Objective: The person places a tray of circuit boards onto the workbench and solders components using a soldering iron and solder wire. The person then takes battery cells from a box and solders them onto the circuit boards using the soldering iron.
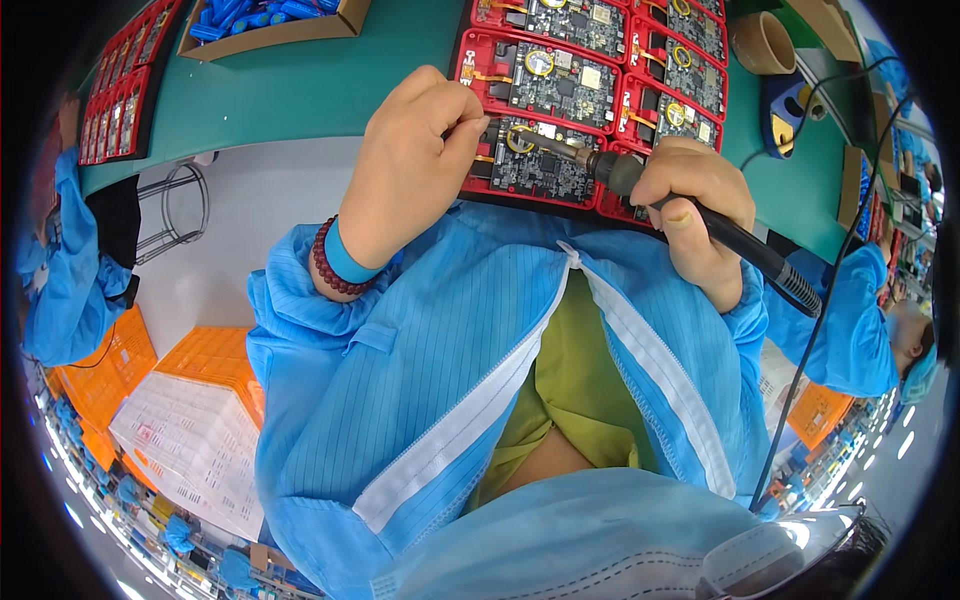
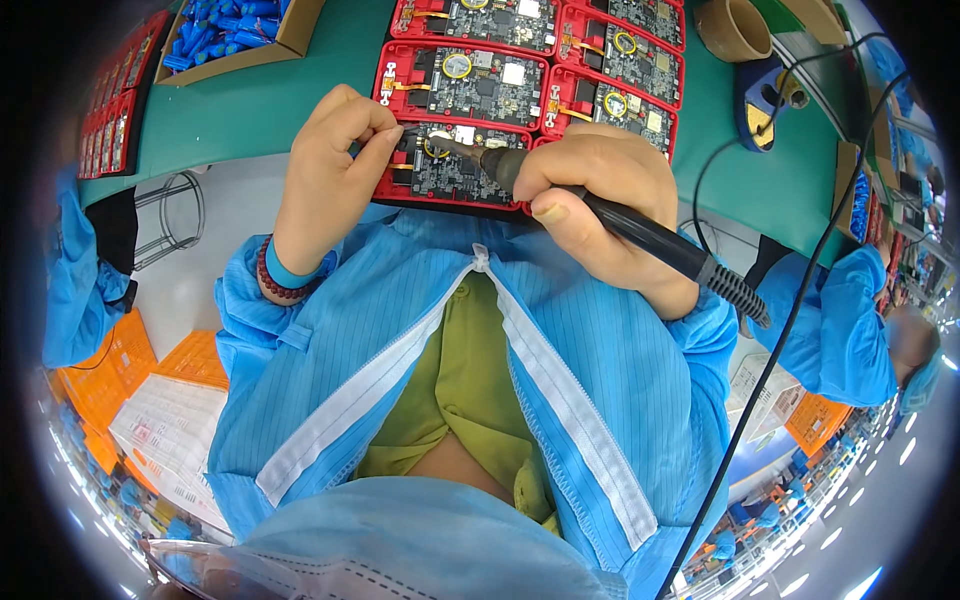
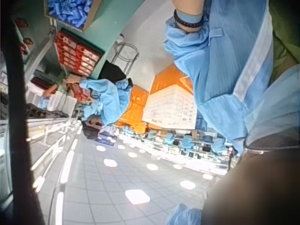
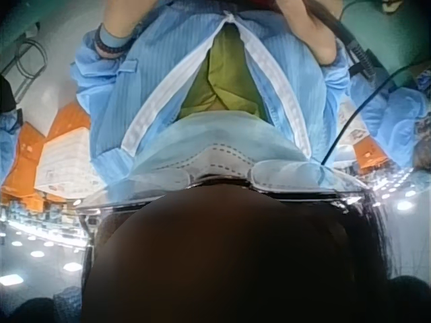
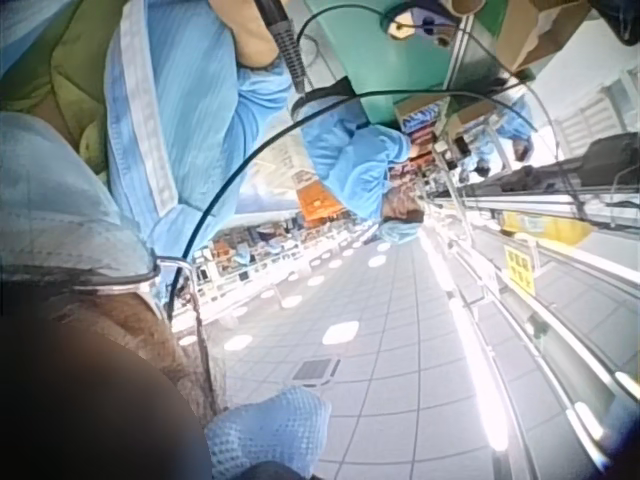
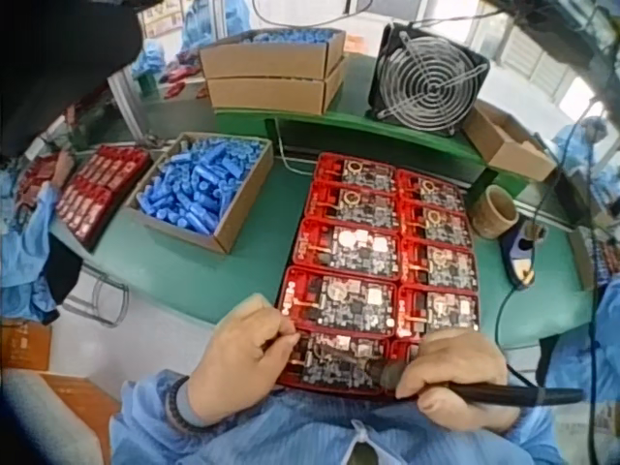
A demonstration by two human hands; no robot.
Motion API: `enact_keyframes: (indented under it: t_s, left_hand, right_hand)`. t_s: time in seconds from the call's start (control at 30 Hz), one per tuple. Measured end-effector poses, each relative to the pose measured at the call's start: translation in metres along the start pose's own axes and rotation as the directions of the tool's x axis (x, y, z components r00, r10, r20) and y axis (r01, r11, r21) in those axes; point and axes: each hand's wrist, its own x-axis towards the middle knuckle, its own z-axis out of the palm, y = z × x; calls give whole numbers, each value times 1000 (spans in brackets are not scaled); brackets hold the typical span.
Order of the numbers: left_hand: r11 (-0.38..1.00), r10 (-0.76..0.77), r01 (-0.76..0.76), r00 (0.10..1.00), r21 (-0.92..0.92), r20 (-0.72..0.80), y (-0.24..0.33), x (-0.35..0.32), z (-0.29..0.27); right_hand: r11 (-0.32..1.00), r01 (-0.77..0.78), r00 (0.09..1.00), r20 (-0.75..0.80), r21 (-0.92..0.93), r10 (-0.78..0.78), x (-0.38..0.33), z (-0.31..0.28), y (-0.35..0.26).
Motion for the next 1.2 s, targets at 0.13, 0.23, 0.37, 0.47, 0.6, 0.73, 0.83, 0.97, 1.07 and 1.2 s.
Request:
enact_keyframes:
  t_s: [0.13, 0.23, 0.37, 0.47, 0.6, 0.73, 0.83, 0.97, 1.07, 1.2]
  left_hand:
    - [1000, -7, 7, 1000, -1, 5, -1, 0, 0]
    - [1000, 7, -7, 1000, 2, -1, -2, 0, 1]
    - [1000, 31, -31, 999, 4, -17, -4, -1, 2]
    - [999, 37, -37, 999, 11, -24, -5, -1, 3]
    - [1000, 30, -29, 999, 4, -28, -5, -2, 4]
    - [999, 42, -41, 999, 24, -23, -4, 0, 4]
    - [999, 39, -39, 999, 21, -5, -2, 0, 2]
    - [997, 49, -51, 998, 57, 37, 0, 2, -1]
    - [996, 45, -50, 996, 74, 73, 0, 3, -3]
    - [995, 58, -64, 995, 73, 84, -1, 3, -3]
  right_hand:
    - [1000, 16, 1000, -11, -10, -16, 3, 4, 5]
    - [1000, -9, 1000, -3, 8, 9, 3, 5, 7]
    - [1000, -11, 1000, -7, 24, 11, 3, 7, 8]
    - [999, -30, 999, -12, 22, 30, 2, 7, 8]
    - [1000, -7, 1000, -14, 20, 7, 1, 5, 7]
    - [999, -3, 997, -78, 38, 6, -1, 2, 6]
    - [997, -55, 994, -95, 46, 59, -2, 3, 7]
    - [996, -67, 995, -74, 56, 71, -2, 5, 10]
    - [997, -74, 995, -66, 30, 76, -2, 6, 10]
    - [994, -89, 994, -63, 65, 93, 0, 7, 11]
